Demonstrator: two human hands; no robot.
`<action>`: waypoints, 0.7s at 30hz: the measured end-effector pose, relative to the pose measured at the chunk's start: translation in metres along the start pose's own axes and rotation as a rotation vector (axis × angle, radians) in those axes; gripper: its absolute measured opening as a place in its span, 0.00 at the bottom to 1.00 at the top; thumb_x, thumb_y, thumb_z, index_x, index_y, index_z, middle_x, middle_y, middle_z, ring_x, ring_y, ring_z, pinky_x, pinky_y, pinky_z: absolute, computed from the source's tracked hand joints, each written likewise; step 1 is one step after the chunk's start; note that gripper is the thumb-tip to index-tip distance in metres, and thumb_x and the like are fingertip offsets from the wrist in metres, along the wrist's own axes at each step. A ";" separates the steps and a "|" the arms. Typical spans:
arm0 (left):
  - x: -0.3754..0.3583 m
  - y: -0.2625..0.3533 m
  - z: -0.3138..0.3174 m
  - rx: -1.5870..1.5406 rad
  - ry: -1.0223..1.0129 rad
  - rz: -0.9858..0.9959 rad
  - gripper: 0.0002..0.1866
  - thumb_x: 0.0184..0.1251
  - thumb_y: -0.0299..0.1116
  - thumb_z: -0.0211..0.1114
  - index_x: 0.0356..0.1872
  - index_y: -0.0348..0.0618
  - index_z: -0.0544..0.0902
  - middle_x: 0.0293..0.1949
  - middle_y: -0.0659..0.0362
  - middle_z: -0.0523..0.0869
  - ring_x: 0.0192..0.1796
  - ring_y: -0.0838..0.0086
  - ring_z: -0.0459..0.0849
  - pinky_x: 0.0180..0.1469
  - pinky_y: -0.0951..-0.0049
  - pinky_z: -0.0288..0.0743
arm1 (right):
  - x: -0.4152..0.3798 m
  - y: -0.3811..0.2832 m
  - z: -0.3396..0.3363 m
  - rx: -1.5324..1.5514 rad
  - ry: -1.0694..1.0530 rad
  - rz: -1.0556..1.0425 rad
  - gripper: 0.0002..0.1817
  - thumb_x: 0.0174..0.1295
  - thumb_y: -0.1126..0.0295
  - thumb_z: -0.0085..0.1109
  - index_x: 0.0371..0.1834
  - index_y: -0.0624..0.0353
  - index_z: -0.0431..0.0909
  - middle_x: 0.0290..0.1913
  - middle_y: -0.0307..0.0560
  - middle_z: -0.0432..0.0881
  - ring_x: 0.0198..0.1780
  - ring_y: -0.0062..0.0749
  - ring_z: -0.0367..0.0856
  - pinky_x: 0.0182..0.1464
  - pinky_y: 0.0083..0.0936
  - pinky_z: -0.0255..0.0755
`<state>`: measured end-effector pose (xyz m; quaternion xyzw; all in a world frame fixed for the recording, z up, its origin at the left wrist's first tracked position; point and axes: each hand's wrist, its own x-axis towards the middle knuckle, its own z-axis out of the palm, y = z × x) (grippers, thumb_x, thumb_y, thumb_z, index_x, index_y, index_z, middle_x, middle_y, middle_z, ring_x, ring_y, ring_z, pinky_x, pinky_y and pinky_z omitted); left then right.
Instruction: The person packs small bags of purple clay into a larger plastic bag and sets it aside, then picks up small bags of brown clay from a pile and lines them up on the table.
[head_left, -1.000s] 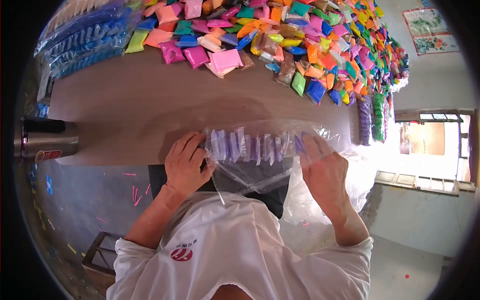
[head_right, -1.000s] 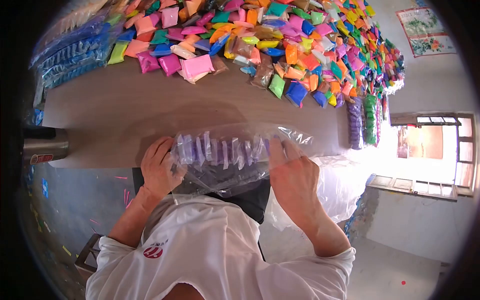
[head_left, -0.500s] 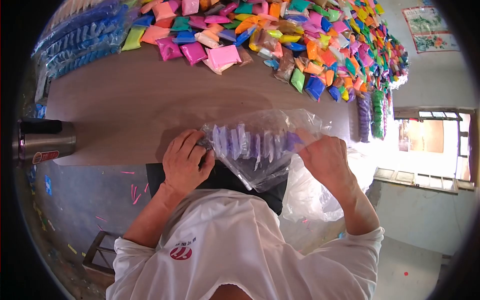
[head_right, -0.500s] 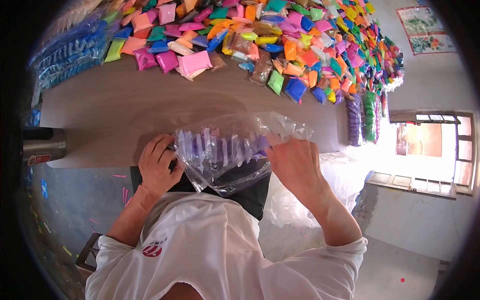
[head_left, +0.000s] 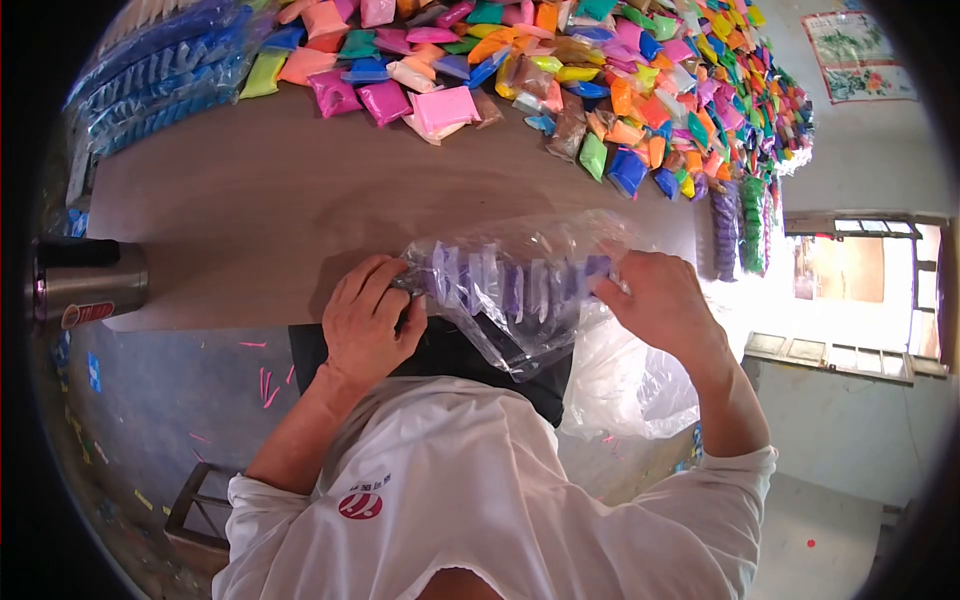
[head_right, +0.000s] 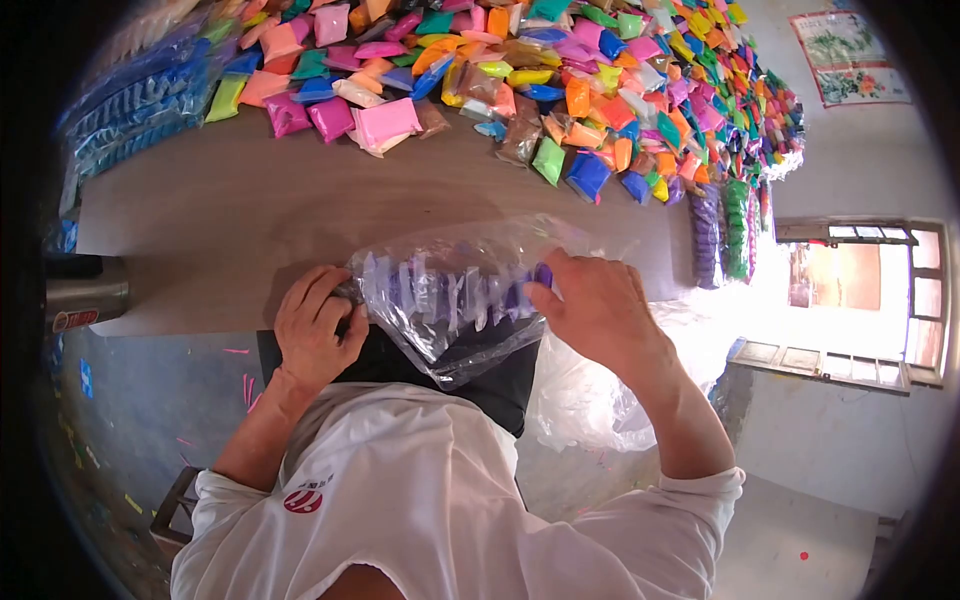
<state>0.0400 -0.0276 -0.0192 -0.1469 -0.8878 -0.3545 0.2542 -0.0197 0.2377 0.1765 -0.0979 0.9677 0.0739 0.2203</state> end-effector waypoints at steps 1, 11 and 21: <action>0.000 0.000 0.000 0.003 0.000 0.000 0.10 0.48 0.27 0.73 0.25 0.43 0.77 0.48 0.55 0.87 0.55 0.56 0.85 0.54 0.59 0.80 | -0.002 0.002 -0.003 0.027 0.008 0.025 0.15 0.68 0.59 0.61 0.46 0.59 0.82 0.38 0.57 0.87 0.43 0.59 0.86 0.49 0.52 0.75; 0.001 0.001 0.000 0.014 -0.011 0.008 0.10 0.48 0.27 0.72 0.25 0.43 0.77 0.48 0.55 0.87 0.55 0.56 0.84 0.55 0.58 0.79 | -0.005 0.022 0.017 0.152 0.219 -0.106 0.08 0.63 0.68 0.63 0.41 0.58 0.84 0.33 0.55 0.86 0.38 0.55 0.85 0.45 0.47 0.78; 0.001 0.001 0.000 0.030 -0.001 0.013 0.10 0.48 0.27 0.72 0.24 0.43 0.76 0.48 0.54 0.88 0.55 0.55 0.85 0.53 0.58 0.80 | 0.002 0.017 0.022 -0.040 0.081 -0.136 0.13 0.62 0.64 0.65 0.48 0.56 0.84 0.39 0.50 0.86 0.42 0.54 0.85 0.47 0.46 0.78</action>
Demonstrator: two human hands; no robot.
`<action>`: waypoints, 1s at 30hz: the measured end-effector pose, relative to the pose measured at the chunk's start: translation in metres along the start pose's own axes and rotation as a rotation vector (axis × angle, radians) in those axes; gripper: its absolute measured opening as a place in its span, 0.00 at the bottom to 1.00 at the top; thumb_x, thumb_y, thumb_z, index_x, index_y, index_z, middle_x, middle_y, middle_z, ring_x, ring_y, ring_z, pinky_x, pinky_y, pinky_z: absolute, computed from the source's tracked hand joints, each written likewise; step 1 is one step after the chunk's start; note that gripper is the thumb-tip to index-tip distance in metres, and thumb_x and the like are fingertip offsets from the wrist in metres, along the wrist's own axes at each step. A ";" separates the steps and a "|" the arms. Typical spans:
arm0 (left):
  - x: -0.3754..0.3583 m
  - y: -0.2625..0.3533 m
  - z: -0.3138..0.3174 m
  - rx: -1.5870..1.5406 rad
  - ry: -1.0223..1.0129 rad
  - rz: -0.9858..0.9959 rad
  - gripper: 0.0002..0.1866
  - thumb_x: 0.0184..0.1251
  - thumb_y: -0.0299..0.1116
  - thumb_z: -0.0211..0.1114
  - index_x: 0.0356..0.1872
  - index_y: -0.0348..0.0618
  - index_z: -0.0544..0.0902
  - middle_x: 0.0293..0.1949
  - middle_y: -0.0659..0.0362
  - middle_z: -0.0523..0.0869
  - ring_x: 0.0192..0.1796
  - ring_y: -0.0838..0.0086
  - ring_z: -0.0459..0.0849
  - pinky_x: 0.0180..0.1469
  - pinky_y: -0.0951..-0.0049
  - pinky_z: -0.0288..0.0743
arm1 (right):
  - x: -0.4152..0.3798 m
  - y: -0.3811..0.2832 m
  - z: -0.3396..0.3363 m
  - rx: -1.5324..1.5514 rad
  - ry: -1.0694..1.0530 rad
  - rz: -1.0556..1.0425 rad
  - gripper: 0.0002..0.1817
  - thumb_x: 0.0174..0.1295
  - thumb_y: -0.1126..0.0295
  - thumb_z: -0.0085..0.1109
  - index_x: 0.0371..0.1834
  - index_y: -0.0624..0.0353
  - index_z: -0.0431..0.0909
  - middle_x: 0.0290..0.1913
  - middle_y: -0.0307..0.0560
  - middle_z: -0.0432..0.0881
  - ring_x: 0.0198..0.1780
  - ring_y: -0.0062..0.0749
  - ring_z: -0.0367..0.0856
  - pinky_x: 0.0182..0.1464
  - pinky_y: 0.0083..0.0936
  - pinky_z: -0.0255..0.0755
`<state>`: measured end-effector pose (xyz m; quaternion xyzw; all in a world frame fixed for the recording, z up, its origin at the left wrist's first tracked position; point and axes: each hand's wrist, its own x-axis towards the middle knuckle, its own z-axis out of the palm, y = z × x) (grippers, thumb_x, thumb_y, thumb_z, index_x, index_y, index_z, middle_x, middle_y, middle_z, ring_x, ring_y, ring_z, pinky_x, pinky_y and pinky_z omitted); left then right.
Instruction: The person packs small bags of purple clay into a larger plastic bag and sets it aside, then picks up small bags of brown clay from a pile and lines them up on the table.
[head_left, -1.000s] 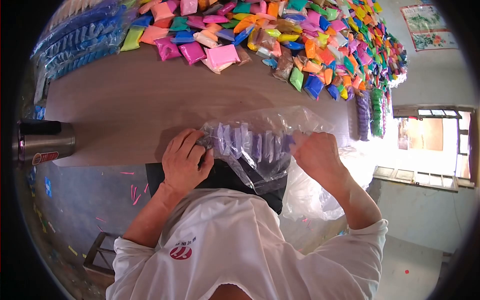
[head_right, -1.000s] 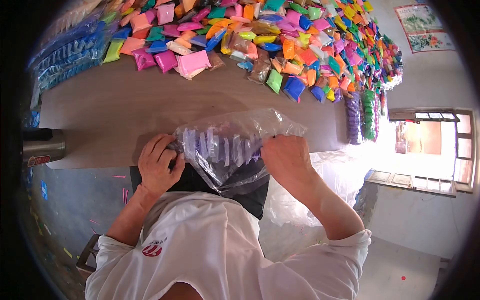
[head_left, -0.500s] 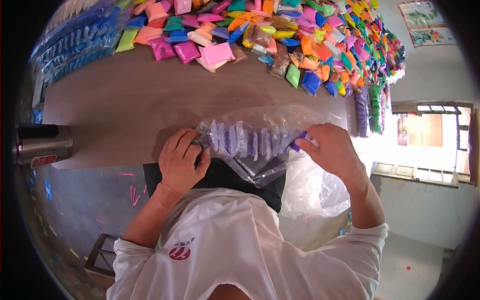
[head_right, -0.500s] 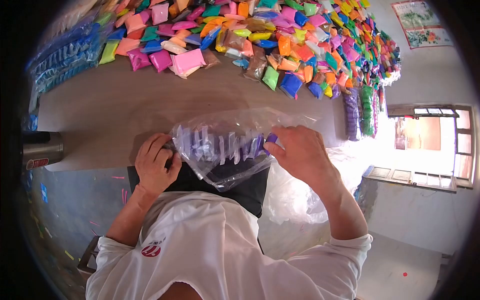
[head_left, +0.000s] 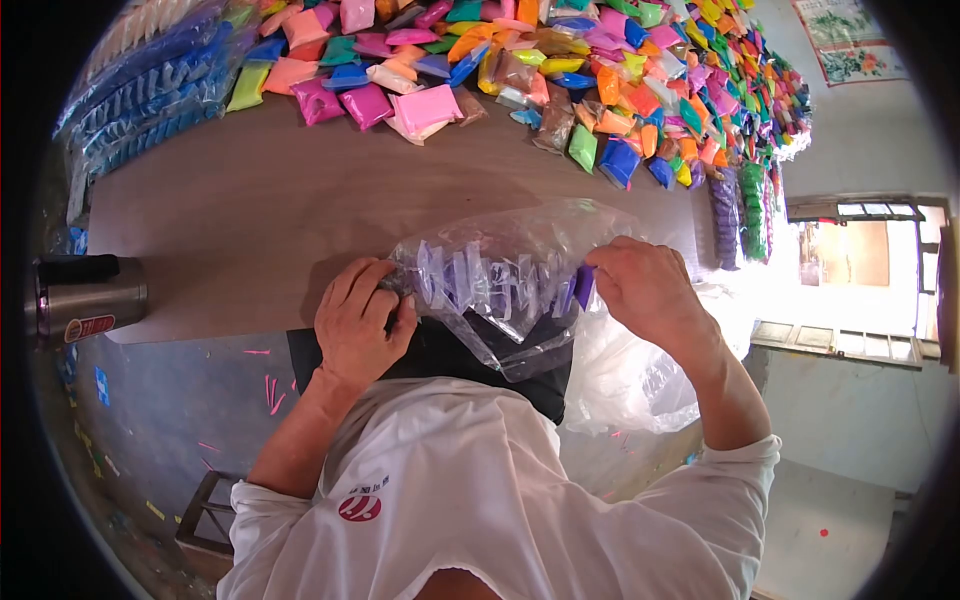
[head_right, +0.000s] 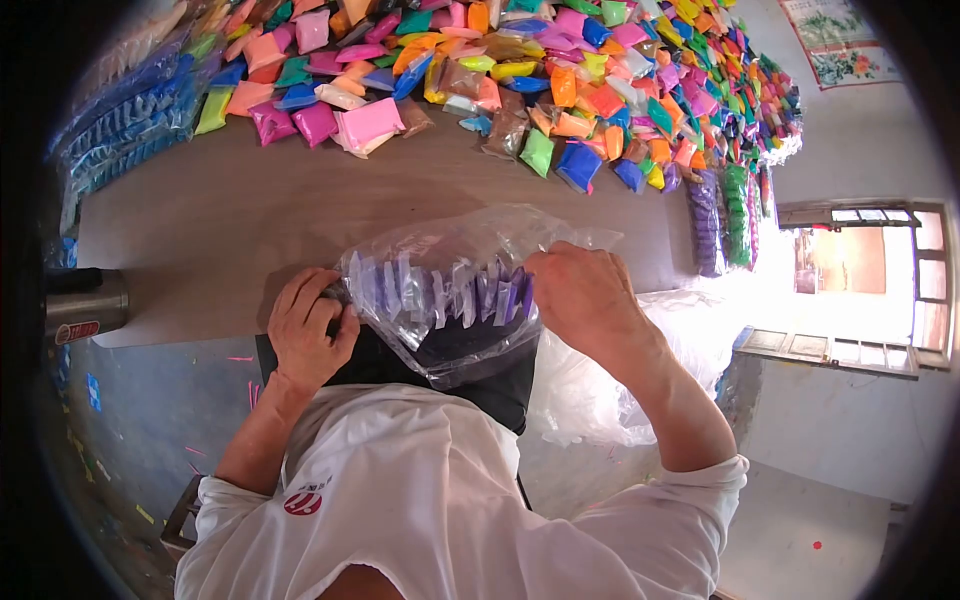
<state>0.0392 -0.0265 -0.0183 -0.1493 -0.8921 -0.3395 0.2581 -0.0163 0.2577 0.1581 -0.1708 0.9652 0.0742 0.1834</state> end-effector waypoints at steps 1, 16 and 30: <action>0.000 0.000 0.000 0.000 -0.001 0.000 0.10 0.48 0.27 0.72 0.24 0.42 0.76 0.48 0.54 0.88 0.55 0.55 0.85 0.53 0.58 0.80 | 0.000 -0.002 -0.003 0.001 -0.002 0.000 0.15 0.61 0.62 0.66 0.49 0.56 0.84 0.40 0.50 0.86 0.43 0.55 0.85 0.47 0.46 0.78; 0.001 0.000 -0.001 -0.015 -0.001 -0.008 0.10 0.48 0.27 0.73 0.24 0.44 0.76 0.47 0.55 0.87 0.54 0.56 0.85 0.54 0.58 0.80 | 0.009 -0.019 0.004 -0.135 -0.087 -0.055 0.15 0.55 0.59 0.66 0.37 0.59 0.82 0.32 0.53 0.86 0.38 0.51 0.87 0.41 0.45 0.79; 0.001 0.001 0.000 -0.005 0.008 0.003 0.10 0.49 0.27 0.73 0.24 0.43 0.76 0.47 0.54 0.88 0.55 0.55 0.85 0.54 0.58 0.80 | 0.008 -0.002 -0.010 0.005 -0.153 0.053 0.21 0.64 0.58 0.65 0.54 0.59 0.81 0.38 0.56 0.88 0.44 0.55 0.86 0.49 0.49 0.76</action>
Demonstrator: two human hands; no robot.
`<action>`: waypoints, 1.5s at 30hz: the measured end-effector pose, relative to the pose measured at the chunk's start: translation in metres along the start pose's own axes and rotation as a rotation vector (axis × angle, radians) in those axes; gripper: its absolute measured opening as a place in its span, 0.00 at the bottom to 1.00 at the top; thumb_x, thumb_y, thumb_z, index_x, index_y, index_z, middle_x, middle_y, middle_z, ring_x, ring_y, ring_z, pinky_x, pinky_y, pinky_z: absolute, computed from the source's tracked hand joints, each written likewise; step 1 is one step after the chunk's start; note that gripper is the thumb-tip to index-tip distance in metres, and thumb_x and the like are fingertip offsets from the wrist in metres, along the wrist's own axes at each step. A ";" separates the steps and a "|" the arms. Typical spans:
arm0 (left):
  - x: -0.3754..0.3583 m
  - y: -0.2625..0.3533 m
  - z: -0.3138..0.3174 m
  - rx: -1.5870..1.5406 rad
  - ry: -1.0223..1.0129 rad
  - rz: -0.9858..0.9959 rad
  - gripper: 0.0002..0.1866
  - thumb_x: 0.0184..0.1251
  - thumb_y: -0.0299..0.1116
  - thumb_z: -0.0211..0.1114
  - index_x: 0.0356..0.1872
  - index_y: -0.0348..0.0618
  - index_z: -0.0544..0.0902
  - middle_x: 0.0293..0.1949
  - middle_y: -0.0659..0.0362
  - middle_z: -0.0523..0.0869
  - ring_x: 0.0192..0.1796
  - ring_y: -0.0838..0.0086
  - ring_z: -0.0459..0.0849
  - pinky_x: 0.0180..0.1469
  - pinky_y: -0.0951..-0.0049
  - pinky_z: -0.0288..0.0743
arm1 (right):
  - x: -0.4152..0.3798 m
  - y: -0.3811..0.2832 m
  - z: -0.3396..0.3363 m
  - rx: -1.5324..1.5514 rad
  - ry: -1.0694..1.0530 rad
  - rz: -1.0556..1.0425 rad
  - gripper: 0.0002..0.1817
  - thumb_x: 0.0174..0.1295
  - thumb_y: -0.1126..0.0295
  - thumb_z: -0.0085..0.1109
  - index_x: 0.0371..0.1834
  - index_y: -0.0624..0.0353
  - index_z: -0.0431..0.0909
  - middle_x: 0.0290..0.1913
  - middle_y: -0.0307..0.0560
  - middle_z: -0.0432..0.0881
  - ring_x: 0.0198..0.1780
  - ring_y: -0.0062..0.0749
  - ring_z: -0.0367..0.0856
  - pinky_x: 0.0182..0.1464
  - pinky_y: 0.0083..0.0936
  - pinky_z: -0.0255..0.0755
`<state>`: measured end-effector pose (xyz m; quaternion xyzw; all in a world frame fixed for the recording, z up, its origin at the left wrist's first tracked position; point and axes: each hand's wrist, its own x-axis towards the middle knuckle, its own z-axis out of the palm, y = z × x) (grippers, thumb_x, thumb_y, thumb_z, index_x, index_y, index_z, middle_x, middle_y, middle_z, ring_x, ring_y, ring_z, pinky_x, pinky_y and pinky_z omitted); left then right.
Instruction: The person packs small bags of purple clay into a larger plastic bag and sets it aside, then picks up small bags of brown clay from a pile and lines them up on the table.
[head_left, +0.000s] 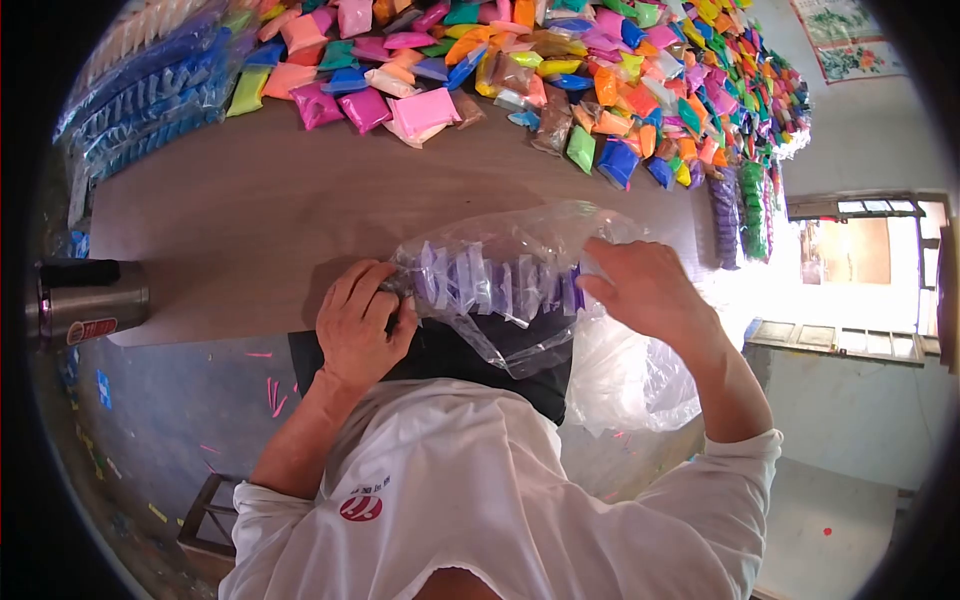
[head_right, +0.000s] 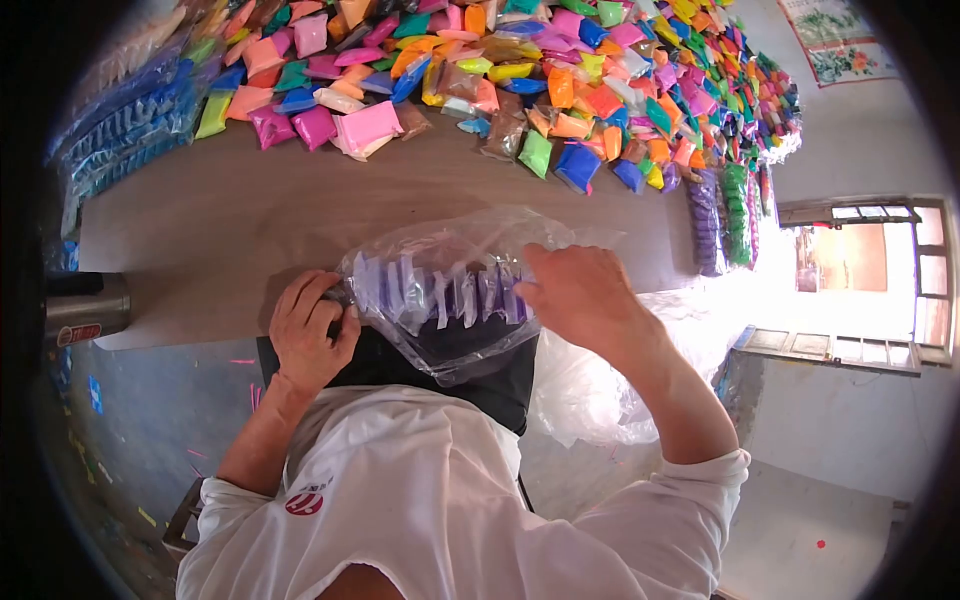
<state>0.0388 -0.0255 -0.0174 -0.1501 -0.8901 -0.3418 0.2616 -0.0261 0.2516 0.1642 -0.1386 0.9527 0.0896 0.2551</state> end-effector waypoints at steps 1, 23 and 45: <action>0.000 0.000 0.000 -0.001 -0.002 0.001 0.10 0.49 0.27 0.73 0.24 0.43 0.76 0.47 0.54 0.88 0.55 0.55 0.85 0.54 0.58 0.80 | -0.005 0.006 -0.003 0.006 0.045 -0.019 0.22 0.64 0.58 0.66 0.57 0.59 0.81 0.39 0.56 0.88 0.44 0.54 0.86 0.49 0.48 0.77; 0.001 0.000 0.003 0.078 -0.015 0.044 0.10 0.48 0.28 0.72 0.25 0.44 0.76 0.48 0.55 0.87 0.55 0.56 0.84 0.54 0.58 0.79 | -0.018 0.000 0.056 0.348 0.380 -0.217 0.18 0.53 0.71 0.74 0.46 0.60 0.79 0.47 0.51 0.81 0.47 0.52 0.83 0.50 0.42 0.79; 0.004 0.003 0.002 0.088 -0.026 0.018 0.10 0.45 0.27 0.71 0.24 0.44 0.76 0.47 0.55 0.87 0.54 0.56 0.84 0.53 0.59 0.78 | -0.014 0.013 0.045 0.410 0.327 -0.139 0.27 0.57 0.74 0.68 0.61 0.62 0.76 0.58 0.59 0.80 0.59 0.57 0.80 0.61 0.44 0.74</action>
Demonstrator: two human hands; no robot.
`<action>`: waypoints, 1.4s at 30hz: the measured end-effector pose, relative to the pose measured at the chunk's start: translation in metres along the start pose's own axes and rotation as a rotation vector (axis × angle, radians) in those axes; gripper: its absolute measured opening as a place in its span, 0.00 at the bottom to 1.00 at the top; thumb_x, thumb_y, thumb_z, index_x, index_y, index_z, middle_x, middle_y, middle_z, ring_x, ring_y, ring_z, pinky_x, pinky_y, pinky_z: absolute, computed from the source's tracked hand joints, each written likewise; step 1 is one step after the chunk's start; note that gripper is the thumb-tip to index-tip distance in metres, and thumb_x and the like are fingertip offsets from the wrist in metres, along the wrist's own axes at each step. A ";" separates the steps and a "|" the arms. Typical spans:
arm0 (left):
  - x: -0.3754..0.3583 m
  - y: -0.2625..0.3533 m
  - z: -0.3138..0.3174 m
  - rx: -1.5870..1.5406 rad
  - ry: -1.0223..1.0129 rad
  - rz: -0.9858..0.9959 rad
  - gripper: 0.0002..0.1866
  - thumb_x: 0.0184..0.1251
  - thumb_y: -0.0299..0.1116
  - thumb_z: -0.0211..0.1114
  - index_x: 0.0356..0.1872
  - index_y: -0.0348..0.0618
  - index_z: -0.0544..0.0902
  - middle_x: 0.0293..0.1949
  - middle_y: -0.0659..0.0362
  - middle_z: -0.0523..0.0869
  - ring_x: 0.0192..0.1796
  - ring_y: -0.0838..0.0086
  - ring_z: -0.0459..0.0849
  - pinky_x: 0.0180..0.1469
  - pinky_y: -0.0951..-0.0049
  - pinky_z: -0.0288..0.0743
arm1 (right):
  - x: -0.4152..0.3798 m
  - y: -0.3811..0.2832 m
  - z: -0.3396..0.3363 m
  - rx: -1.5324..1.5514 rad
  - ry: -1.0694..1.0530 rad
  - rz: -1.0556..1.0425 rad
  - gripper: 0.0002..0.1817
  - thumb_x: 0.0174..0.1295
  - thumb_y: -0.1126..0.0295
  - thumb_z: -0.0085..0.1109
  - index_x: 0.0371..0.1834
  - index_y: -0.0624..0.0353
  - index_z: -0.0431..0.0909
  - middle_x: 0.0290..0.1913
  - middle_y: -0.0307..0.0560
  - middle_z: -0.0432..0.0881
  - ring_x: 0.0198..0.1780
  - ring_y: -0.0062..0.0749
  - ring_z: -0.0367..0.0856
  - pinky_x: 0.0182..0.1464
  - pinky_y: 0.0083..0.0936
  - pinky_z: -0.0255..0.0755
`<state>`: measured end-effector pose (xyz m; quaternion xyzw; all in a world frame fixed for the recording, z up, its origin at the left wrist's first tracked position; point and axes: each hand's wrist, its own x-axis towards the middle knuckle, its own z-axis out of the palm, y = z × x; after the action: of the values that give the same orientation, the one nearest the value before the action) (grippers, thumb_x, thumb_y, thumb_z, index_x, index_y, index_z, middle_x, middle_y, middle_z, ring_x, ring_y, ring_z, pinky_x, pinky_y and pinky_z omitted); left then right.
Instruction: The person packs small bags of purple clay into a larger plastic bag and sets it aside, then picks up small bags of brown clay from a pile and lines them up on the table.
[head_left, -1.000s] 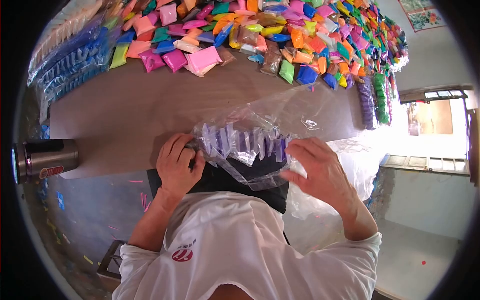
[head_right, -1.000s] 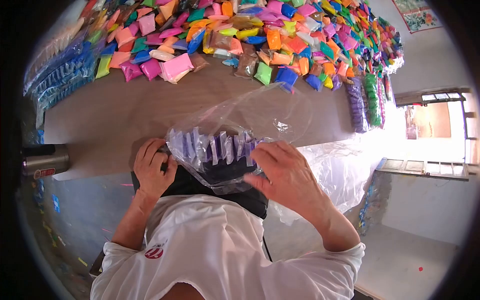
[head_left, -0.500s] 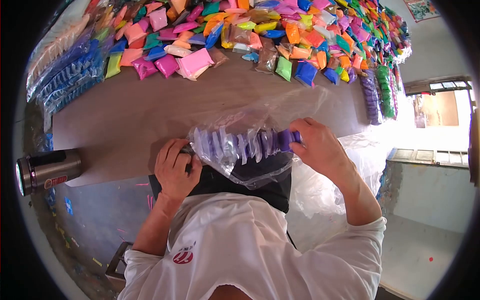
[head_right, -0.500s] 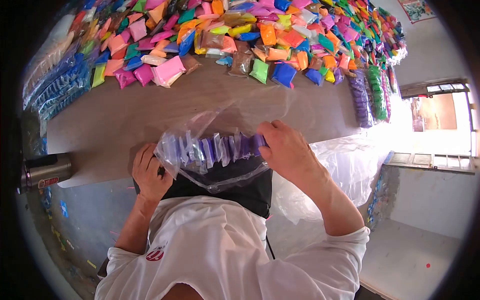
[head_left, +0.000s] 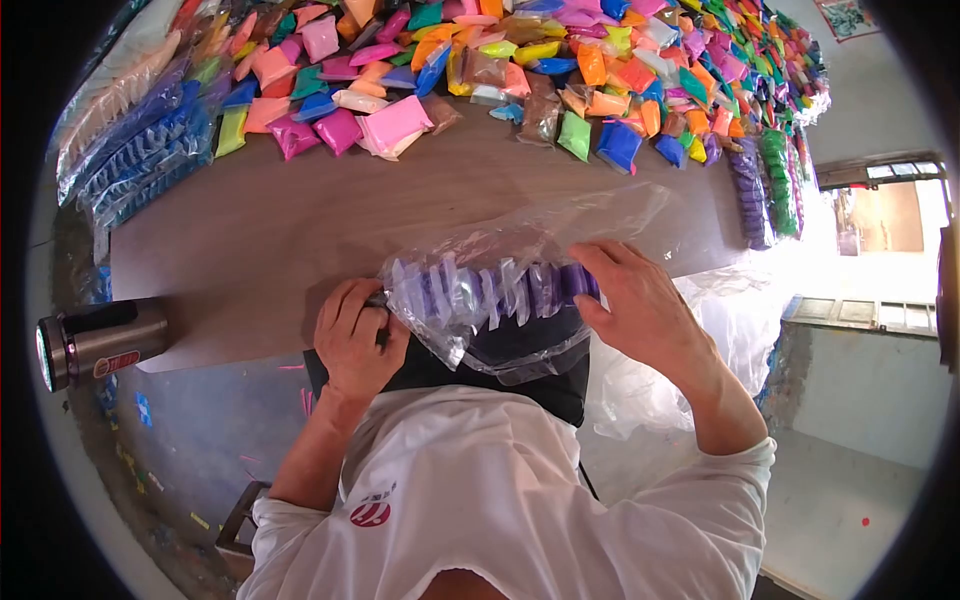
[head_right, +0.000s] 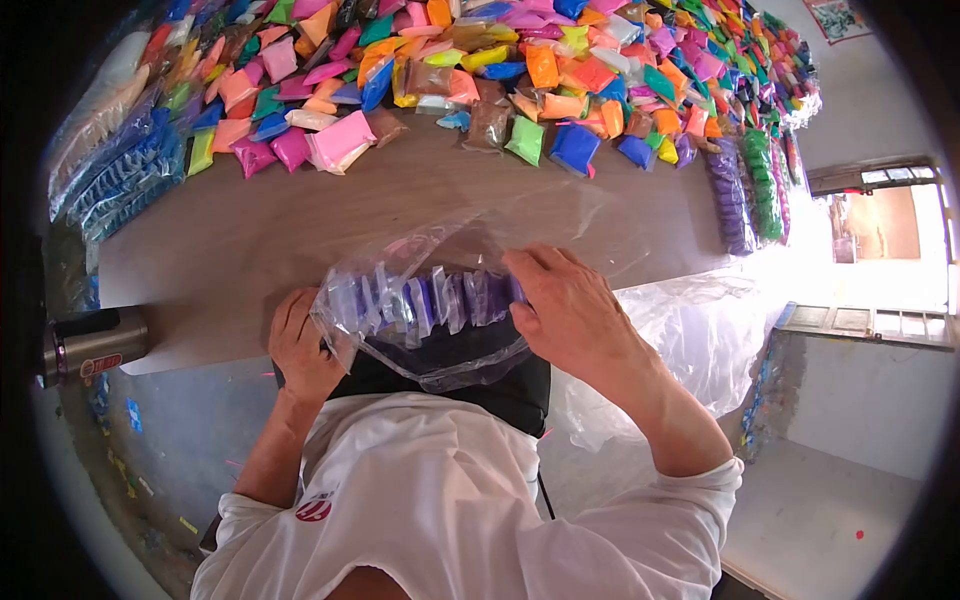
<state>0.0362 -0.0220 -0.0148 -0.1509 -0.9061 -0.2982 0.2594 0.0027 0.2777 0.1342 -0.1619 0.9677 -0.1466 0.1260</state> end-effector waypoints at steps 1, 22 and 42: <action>0.000 0.000 0.000 0.003 0.003 0.001 0.10 0.45 0.27 0.71 0.24 0.44 0.76 0.47 0.55 0.87 0.54 0.56 0.84 0.53 0.59 0.78 | 0.000 -0.001 -0.001 -0.001 -0.014 -0.020 0.27 0.56 0.73 0.69 0.61 0.63 0.76 0.59 0.58 0.80 0.61 0.56 0.79 0.63 0.43 0.74; 0.000 0.002 0.000 0.026 0.001 0.006 0.10 0.45 0.27 0.70 0.24 0.44 0.75 0.48 0.55 0.87 0.55 0.55 0.84 0.54 0.57 0.79 | -0.018 0.006 -0.041 0.227 0.000 -0.139 0.29 0.53 0.72 0.74 0.60 0.61 0.79 0.65 0.53 0.80 0.68 0.50 0.76 0.68 0.39 0.73; -0.003 0.000 0.002 0.033 0.021 0.017 0.12 0.43 0.26 0.72 0.25 0.44 0.75 0.48 0.54 0.86 0.54 0.53 0.84 0.53 0.57 0.79 | -0.034 0.010 0.041 -0.170 0.393 -0.402 0.13 0.50 0.75 0.71 0.39 0.60 0.83 0.52 0.44 0.82 0.57 0.40 0.79 0.58 0.39 0.77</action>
<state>0.0377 -0.0206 -0.0176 -0.1510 -0.9068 -0.2827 0.2737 0.0430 0.2885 0.0992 -0.3291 0.9308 -0.1154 -0.1093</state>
